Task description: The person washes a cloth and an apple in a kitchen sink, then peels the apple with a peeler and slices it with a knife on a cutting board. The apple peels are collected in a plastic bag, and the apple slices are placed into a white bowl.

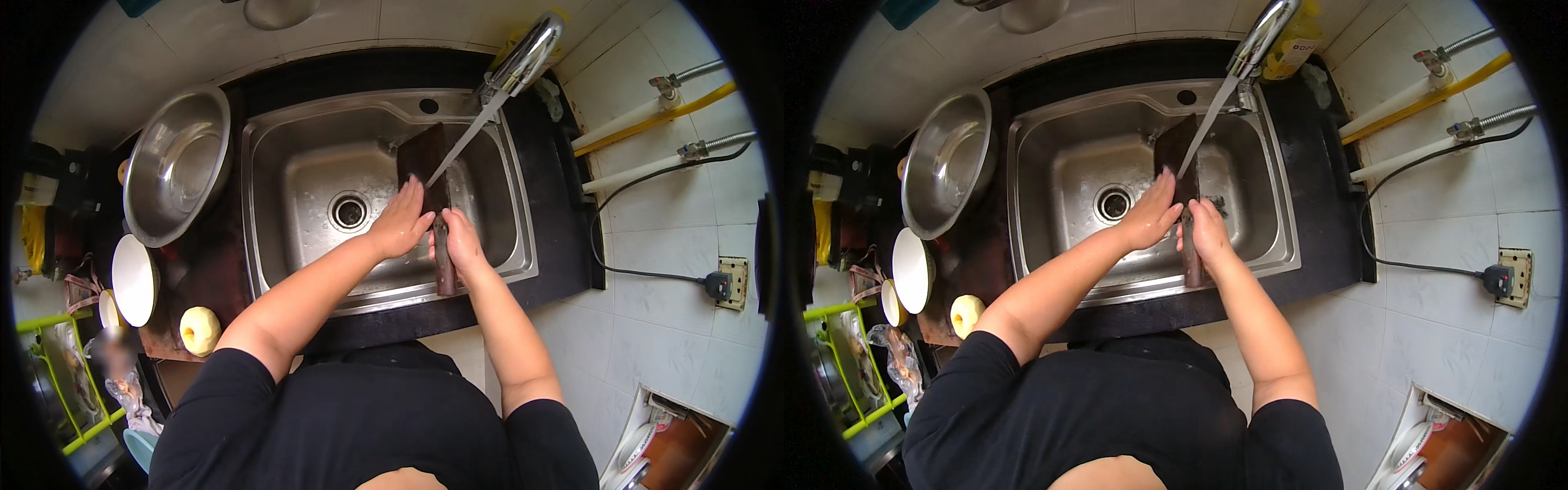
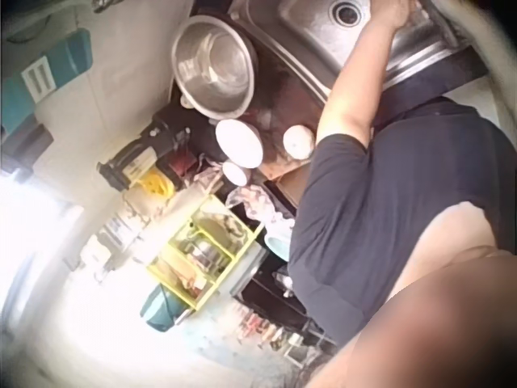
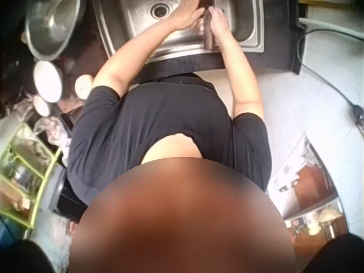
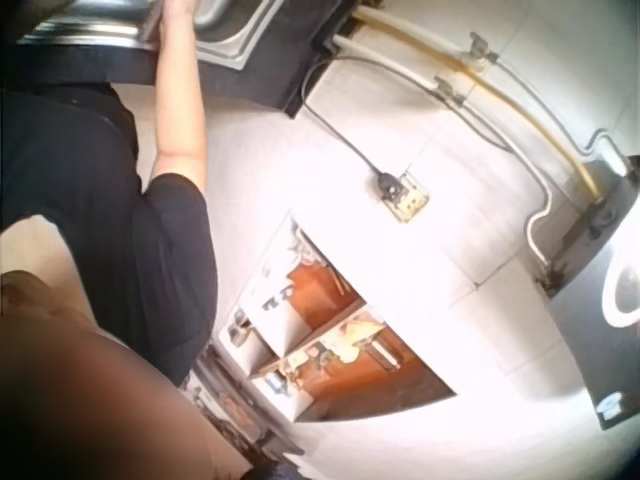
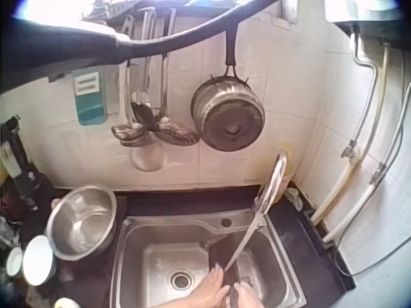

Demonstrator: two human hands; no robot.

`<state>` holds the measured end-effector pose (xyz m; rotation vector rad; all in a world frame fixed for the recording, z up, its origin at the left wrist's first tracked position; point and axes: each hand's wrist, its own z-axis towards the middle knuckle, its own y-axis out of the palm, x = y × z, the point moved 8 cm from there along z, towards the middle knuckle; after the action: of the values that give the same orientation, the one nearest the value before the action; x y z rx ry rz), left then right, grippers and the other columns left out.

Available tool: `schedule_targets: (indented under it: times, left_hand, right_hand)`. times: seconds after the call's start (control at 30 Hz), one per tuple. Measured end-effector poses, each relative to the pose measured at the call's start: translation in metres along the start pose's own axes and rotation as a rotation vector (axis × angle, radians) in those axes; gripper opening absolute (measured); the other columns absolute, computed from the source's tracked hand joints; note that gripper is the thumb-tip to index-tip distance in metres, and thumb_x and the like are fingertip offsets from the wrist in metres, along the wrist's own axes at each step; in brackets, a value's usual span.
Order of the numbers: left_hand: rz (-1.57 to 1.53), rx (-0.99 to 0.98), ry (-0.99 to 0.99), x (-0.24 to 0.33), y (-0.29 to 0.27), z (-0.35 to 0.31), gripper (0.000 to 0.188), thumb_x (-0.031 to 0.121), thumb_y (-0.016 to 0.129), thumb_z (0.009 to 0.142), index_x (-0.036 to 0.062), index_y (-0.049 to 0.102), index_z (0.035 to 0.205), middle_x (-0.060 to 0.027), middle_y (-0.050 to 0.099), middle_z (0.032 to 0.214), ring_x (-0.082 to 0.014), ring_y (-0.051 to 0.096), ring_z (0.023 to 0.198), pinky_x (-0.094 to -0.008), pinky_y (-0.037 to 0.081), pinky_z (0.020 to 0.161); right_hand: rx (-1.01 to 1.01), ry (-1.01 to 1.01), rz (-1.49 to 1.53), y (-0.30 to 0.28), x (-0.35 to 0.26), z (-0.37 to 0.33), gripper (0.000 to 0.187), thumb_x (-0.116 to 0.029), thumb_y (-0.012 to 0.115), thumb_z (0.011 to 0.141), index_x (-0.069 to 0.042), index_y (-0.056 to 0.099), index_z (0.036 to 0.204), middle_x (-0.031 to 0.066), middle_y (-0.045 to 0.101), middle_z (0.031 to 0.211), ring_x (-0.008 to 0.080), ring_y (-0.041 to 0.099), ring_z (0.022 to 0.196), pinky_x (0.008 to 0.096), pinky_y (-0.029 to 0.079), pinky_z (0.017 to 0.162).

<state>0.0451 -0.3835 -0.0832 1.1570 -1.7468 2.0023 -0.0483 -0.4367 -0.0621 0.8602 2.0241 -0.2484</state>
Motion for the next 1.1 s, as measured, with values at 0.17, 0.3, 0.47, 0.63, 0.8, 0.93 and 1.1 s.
schedule_targets:
  times: [0.17,0.3,0.47,0.63,0.8,0.93,1.1]
  left_hand:
    - [-0.071,0.121,0.048,-0.002,-0.035,-0.035,0.034,0.026,0.044,0.087,0.0019,0.056,0.108,-0.0146,0.056,0.114,-0.0329,0.052,0.106,-0.0452,0.04,0.09]
    - [0.063,0.177,0.409,0.046,-0.047,-0.039,0.043,0.02,0.047,0.085,0.0004,0.043,0.123,-0.017,0.042,0.131,-0.0328,0.041,0.119,-0.0417,0.032,0.1]
    - [-0.357,-0.207,0.034,0.02,0.007,-0.005,0.059,0.037,0.028,0.093,-0.0002,0.019,0.137,-0.0175,0.026,0.141,-0.031,0.023,0.132,-0.0407,0.018,0.107]
    - [0.228,-0.208,0.276,0.028,-0.005,0.005,0.056,0.04,0.027,0.092,0.0033,0.03,0.135,-0.0152,0.024,0.143,-0.0308,0.02,0.133,-0.0404,0.015,0.108]
    - [0.263,-0.088,-0.15,-0.067,-0.028,0.008,0.063,0.045,0.033,0.09,0.0008,0.029,0.134,-0.0164,0.024,0.142,-0.0285,0.021,0.132,-0.0409,0.019,0.107]
    - [0.219,-0.064,-0.469,-0.125,-0.036,-0.03,0.047,0.037,0.036,0.091,0.0051,0.048,0.123,-0.0157,0.035,0.136,-0.0295,0.032,0.127,-0.0417,0.024,0.105]
    - [0.17,0.09,-0.279,-0.069,-0.054,-0.074,0.021,0.027,0.054,0.083,0.012,0.069,0.082,-0.0063,0.055,0.12,-0.0273,0.043,0.12,-0.0485,0.023,0.103]
  right_hand:
    - [0.196,-0.598,-1.314,0.005,-0.031,0.003,0.039,-0.014,0.058,0.075,-0.004,0.05,0.111,0.0126,0.057,0.075,0.0275,0.06,0.071,0.0371,0.048,0.062]
    - [0.166,-0.693,-1.655,0.01,-0.025,0.007,0.028,-0.013,0.057,0.073,-0.007,0.052,0.101,0.0112,0.058,0.082,0.0285,0.059,0.075,0.0391,0.048,0.064]
    - [0.067,-0.759,-1.647,0.014,-0.017,-0.006,0.017,-0.01,0.055,0.074,-0.008,0.049,0.089,0.0086,0.058,0.079,0.0247,0.06,0.073,0.0375,0.049,0.062]
    - [0.106,-0.97,-1.534,0.006,-0.036,-0.034,0.016,-0.012,0.055,0.073,-0.008,0.048,0.087,0.0068,0.056,0.075,0.0246,0.059,0.068,0.0384,0.047,0.058]
    - [0.074,-0.959,-1.529,-0.015,-0.052,-0.039,0.033,-0.016,0.065,0.069,-0.009,0.044,0.095,0.0073,0.056,0.074,0.0276,0.058,0.067,0.0395,0.046,0.055]
    - [0.03,-0.547,-1.58,-0.031,-0.077,0.002,0.046,-0.022,0.066,0.067,-0.01,0.049,0.107,0.0114,0.062,0.087,0.0314,0.06,0.082,0.0408,0.049,0.067]
    - [-0.002,-0.36,-1.512,-0.03,-0.131,0.059,0.063,-0.028,0.066,0.064,-0.008,0.047,0.12,0.0163,0.059,0.107,0.0299,0.056,0.1,0.0356,0.045,0.084]
